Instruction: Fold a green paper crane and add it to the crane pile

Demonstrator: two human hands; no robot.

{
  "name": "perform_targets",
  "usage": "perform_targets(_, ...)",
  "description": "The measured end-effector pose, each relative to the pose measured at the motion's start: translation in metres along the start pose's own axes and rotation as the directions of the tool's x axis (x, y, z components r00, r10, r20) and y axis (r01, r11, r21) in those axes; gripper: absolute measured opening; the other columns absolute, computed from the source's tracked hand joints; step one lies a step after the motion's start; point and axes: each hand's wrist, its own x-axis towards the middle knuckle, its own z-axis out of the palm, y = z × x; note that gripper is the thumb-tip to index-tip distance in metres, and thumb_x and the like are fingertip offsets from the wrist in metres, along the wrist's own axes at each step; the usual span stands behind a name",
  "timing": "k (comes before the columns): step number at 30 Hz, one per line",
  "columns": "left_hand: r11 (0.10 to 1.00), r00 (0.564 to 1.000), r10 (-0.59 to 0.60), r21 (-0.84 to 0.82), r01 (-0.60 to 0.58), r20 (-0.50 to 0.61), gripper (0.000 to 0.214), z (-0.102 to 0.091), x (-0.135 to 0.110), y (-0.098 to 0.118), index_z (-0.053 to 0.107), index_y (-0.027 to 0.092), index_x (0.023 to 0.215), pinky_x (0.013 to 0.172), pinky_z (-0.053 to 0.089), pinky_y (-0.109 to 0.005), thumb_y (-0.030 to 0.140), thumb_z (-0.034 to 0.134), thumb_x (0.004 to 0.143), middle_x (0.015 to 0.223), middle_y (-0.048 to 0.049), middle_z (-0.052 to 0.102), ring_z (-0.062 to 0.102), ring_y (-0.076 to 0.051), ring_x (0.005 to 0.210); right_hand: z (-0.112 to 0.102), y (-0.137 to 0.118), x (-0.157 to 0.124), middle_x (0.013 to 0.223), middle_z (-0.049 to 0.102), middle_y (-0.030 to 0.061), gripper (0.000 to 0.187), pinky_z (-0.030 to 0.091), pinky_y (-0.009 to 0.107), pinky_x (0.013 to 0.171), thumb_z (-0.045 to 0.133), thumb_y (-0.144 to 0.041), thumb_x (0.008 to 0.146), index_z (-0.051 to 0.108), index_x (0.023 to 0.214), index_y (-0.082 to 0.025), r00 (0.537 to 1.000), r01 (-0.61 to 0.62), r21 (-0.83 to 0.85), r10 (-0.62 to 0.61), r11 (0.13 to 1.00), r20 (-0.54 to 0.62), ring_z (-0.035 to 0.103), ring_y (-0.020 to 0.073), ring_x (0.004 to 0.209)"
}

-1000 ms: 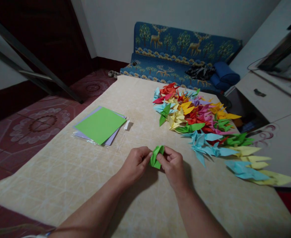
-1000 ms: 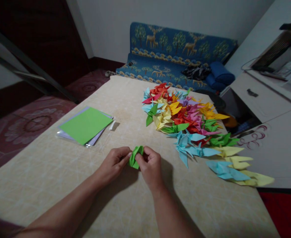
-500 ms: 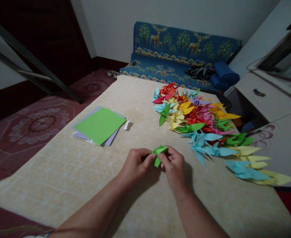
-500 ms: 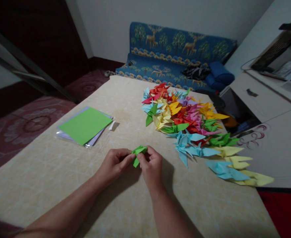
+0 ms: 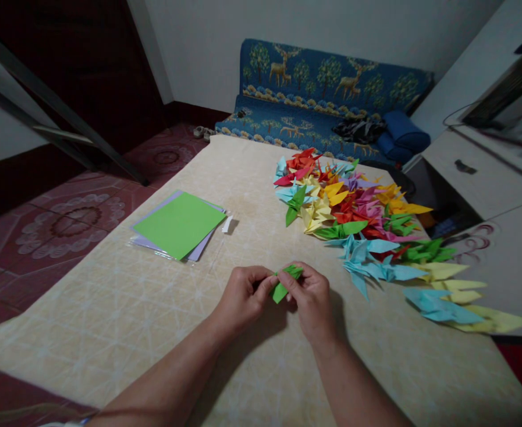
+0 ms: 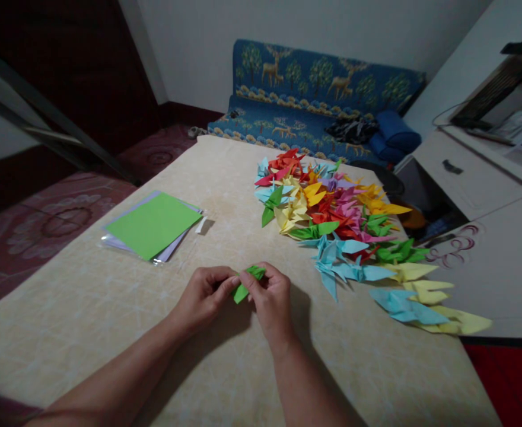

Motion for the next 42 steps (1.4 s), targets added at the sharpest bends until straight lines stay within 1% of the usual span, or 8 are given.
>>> perform_targets(5, 1.000, 0.999, 0.027, 0.013, -0.028, 0.044, 0.031, 0.002, -0.001, 0.001, 0.070, 0.010, 0.069, 0.054, 0.034, -0.022, 0.029, 0.056, 0.087, 0.058, -0.0022, 0.059, 0.048, -0.011, 0.056, -0.001, 0.001, -0.002, 0.045, 0.042, -0.0074, 0.030, 0.024, 0.018, 0.038, 0.071, -0.038, 0.076, 0.056, 0.061, -0.017, 0.996, 0.014, -0.030, -0.017, 0.999, -0.088, 0.035, 0.0062, 0.040)
perform_targets(15, 0.953, 0.972, -0.121, -0.251, 0.171, 0.201, 0.027, 0.009, -0.003, -0.005, 0.067, 0.009, 0.068, 0.050, 0.031, -0.022, 0.035, 0.068, 0.078, 0.056, -0.0008, 0.055, 0.042, -0.009, 0.051, -0.002, 0.007, 0.001, 0.047, 0.032, -0.0067, 0.049, 0.025, 0.022, 0.040, 0.065, -0.052, 0.078, 0.040, 0.051, -0.020, 0.965, 0.071, -0.168, -0.110, 0.983, -0.238, 0.030, 0.0079, 0.044)
perform_targets(18, 0.952, 0.975, -0.133, -0.249, 0.176, 0.179, 0.028, 0.010, -0.003, -0.006, 0.070, 0.009, 0.071, 0.050, 0.032, -0.023, 0.035, 0.068, 0.078, 0.058, -0.0028, 0.059, 0.044, -0.010, 0.052, -0.004, 0.014, 0.004, 0.046, 0.032, -0.0067, 0.053, 0.024, 0.022, 0.039, 0.056, -0.062, 0.082, 0.037, 0.053, -0.022, 0.960, 0.019, -0.091, -0.044, 0.996, -0.278, 0.030, 0.0086, 0.041)
perform_targets(21, 0.944, 0.985, -0.170, -0.285, 0.167, 0.014, 0.027, 0.009, 0.000, -0.005, 0.070, 0.010, 0.067, 0.048, 0.031, -0.022, 0.036, 0.070, 0.075, 0.055, -0.0017, 0.058, 0.044, -0.009, 0.050, -0.005, 0.012, 0.003, 0.049, 0.043, -0.0052, 0.050, 0.027, 0.021, 0.039, 0.041, -0.068, 0.086, 0.052, 0.071, -0.022, 0.989, -0.028, -0.014, 0.026, 1.000, -0.145, 0.038, 0.0109, 0.041)
perform_targets(26, 0.909, 0.957, -0.231, -0.388, 0.148, -0.176, 0.030, 0.006, 0.005, -0.001, 0.068, 0.011, 0.064, 0.043, 0.026, -0.020, 0.040, 0.073, 0.071, 0.049, 0.0020, 0.051, 0.037, -0.007, 0.046, 0.002, 0.000, 0.000, 0.058, 0.046, -0.0052, 0.036, 0.033, 0.021, 0.048, 0.066, -0.051, 0.079, 0.050, 0.069, -0.020, 0.997, 0.076, -0.163, -0.071, 0.984, 0.035, 0.043, 0.0102, 0.052)
perform_targets(31, 0.872, 0.950, -0.281, -0.449, 0.194, -0.135, 0.032, 0.006, 0.004, -0.004, 0.066, 0.010, 0.062, 0.040, 0.022, -0.019, 0.039, 0.072, 0.073, 0.047, 0.0031, 0.047, 0.034, -0.006, 0.043, 0.006, 0.000, 0.000, 0.053, 0.040, -0.0054, 0.039, 0.031, 0.022, 0.049, 0.055, -0.042, 0.087, 0.045, 0.058, -0.020, 0.988, 0.152, -0.246, -0.138, 0.957, 0.073, 0.039, 0.0099, 0.051)
perform_targets(37, 0.824, 0.940, -0.333, -0.509, 0.250, -0.078, 0.035, 0.009, 0.002, -0.006, 0.064, 0.011, 0.061, 0.038, 0.018, -0.019, 0.043, 0.072, 0.071, 0.046, 0.0028, 0.050, 0.031, -0.004, 0.038, 0.006, 0.000, -0.005, 0.055, 0.049, -0.0027, 0.037, 0.038, 0.023, 0.055, 0.052, -0.036, 0.091, 0.047, 0.058, -0.020, 0.968, 0.250, -0.319, -0.227, 0.914, 0.107, 0.054, 0.0134, 0.057)
perform_targets(42, 0.811, 0.931, -0.354, -0.525, 0.259, -0.089, 0.039, 0.011, 0.003, -0.007, 0.062, 0.012, 0.062, 0.039, 0.020, -0.020, 0.049, 0.070, 0.072, 0.045, 0.0049, 0.047, 0.029, -0.004, 0.037, 0.008, 0.002, -0.007, 0.055, 0.043, -0.0038, 0.036, 0.034, 0.024, 0.055, 0.051, -0.029, 0.092, 0.043, 0.058, -0.021, 0.933, 0.358, -0.402, -0.336, 0.842, 0.127, 0.045, 0.0118, 0.055)
